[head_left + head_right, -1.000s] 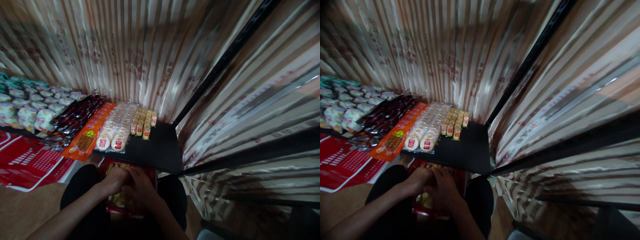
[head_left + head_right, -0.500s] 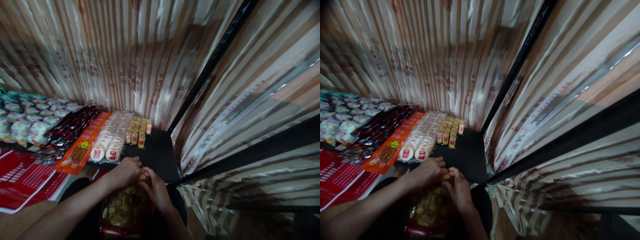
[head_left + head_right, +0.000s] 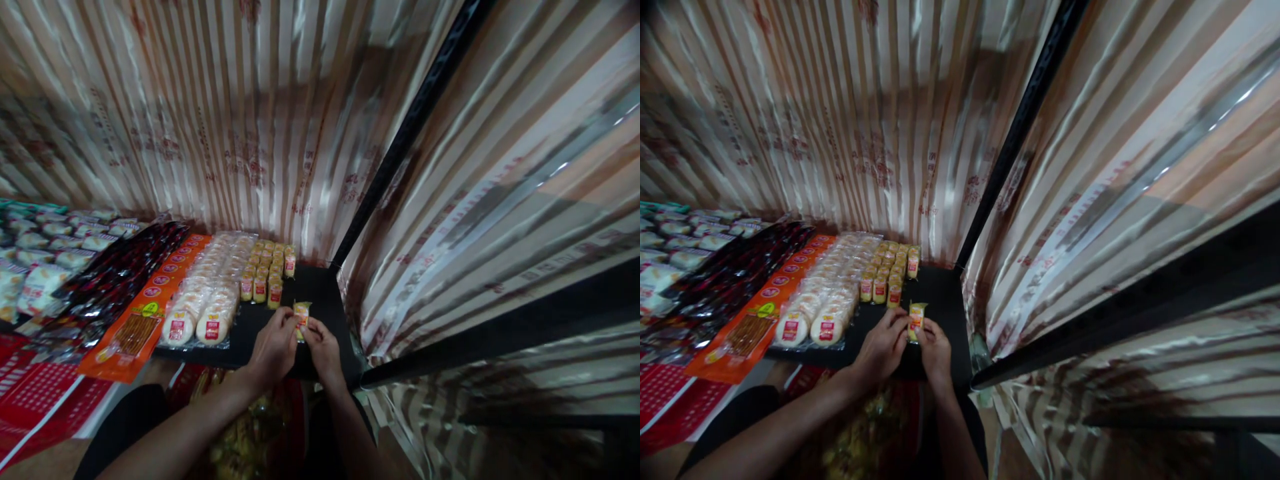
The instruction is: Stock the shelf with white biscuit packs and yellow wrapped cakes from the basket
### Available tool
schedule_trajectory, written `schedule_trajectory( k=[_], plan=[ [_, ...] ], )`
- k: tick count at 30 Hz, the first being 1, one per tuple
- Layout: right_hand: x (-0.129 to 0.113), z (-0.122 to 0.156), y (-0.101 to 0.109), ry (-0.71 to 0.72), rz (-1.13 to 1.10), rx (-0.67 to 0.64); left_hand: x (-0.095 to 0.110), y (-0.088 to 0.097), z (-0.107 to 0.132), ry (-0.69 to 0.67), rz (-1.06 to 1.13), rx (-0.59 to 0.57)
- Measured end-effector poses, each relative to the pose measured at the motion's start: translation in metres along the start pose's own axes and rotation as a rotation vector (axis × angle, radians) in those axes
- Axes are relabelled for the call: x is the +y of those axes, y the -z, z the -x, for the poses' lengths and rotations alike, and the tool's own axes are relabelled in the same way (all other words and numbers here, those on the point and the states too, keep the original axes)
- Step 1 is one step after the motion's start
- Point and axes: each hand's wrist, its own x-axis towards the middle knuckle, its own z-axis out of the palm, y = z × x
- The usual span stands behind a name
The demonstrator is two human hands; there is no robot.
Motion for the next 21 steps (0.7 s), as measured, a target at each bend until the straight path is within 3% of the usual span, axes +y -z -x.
schedule_trajectory(
  k=[4, 8, 14, 21],
  plan=[
    [0.011, -0.028, -0.005, 0.013, 0.034, 0.074, -0.012, -0.035, -0.006, 0.106, 0.15, 0.003],
    [0.018, -0.057, -0.01, 0.09, 0.143, 0.116, -0.015, -0.054, -0.026, 0.23, 0.212, 0.059],
    [0.017, -0.1, -0.023, 0.167, 0.289, 0.15, -0.012, -0.063, -0.061, 0.384, 0.368, 0.063],
    [0.014, -0.133, -0.034, 0.201, 0.334, 0.101, -0.018, -0.063, -0.091, 0.464, 0.406, 0.033]
  ],
)
